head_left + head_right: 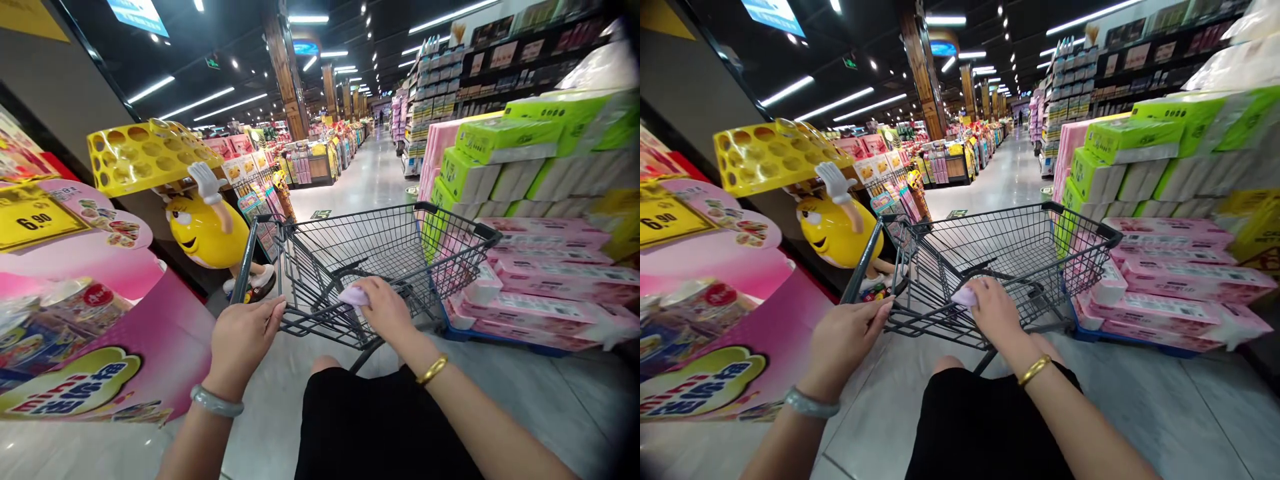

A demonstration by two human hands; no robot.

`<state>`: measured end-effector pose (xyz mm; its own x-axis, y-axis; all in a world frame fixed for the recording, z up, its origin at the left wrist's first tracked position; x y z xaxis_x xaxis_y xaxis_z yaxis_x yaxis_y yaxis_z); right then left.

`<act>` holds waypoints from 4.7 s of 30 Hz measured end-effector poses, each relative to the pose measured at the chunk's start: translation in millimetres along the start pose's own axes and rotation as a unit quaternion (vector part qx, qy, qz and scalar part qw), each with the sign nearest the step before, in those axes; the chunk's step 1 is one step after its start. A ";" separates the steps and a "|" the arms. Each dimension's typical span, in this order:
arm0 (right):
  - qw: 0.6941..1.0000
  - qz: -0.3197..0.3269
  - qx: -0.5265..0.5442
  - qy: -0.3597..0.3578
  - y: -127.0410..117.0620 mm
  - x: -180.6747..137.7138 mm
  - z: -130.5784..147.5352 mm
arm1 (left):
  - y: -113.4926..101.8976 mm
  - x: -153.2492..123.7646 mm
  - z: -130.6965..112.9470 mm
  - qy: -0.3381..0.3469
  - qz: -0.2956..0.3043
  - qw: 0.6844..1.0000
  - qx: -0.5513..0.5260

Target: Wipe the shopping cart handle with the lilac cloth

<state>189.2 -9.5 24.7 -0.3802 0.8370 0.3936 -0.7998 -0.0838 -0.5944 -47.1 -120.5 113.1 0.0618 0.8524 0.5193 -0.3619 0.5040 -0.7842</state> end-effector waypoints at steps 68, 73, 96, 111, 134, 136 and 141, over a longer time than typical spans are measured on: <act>0.996 -0.068 -0.048 0.041 -41.2 -27.7 -71.3 | 100.2 45.1 -143.1 -0.024 0.022 0.981 -0.192; 0.989 -0.111 -0.072 0.065 -33.5 -26.1 -69.1 | 93.5 52.0 -157.8 -0.058 0.023 0.978 -0.197; 0.976 -0.144 -0.111 0.119 -79.5 -39.8 -98.5 | 99.7 58.1 -189.8 -0.043 0.010 0.973 -0.225; 0.985 -0.155 -0.064 0.033 -76.6 -62.1 -108.7 | 73.3 51.1 -271.7 0.029 0.013 0.957 -0.289; 0.971 -0.025 -0.172 0.165 -90.6 -64.3 -74.2 | 81.4 36.5 -243.0 0.030 0.000 0.942 -0.334; 0.969 0.003 -0.184 0.166 -92.2 -61.9 -63.5 | 82.1 32.0 -230.0 0.027 0.001 0.944 -0.330; 0.959 0.073 -0.161 0.220 -99.5 -52.6 -51.5 | 83.7 26.7 -202.2 0.019 0.004 0.951 -0.307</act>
<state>312.7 -17.4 27.0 -0.1880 0.9822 -0.0030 -0.5410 -0.1061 -0.8343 112.3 -27.3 -7.3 0.1000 0.8548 0.5092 0.2489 0.4741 -0.8446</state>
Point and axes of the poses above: each hand's wrist, its own x-axis towards the middle knuckle, its own y-axis out of the palm, z = x × y, the point moved 3 cm from there along x, towards the middle knuckle, and after that the axes turned 13 degrees about x, right-handed, at the moved point
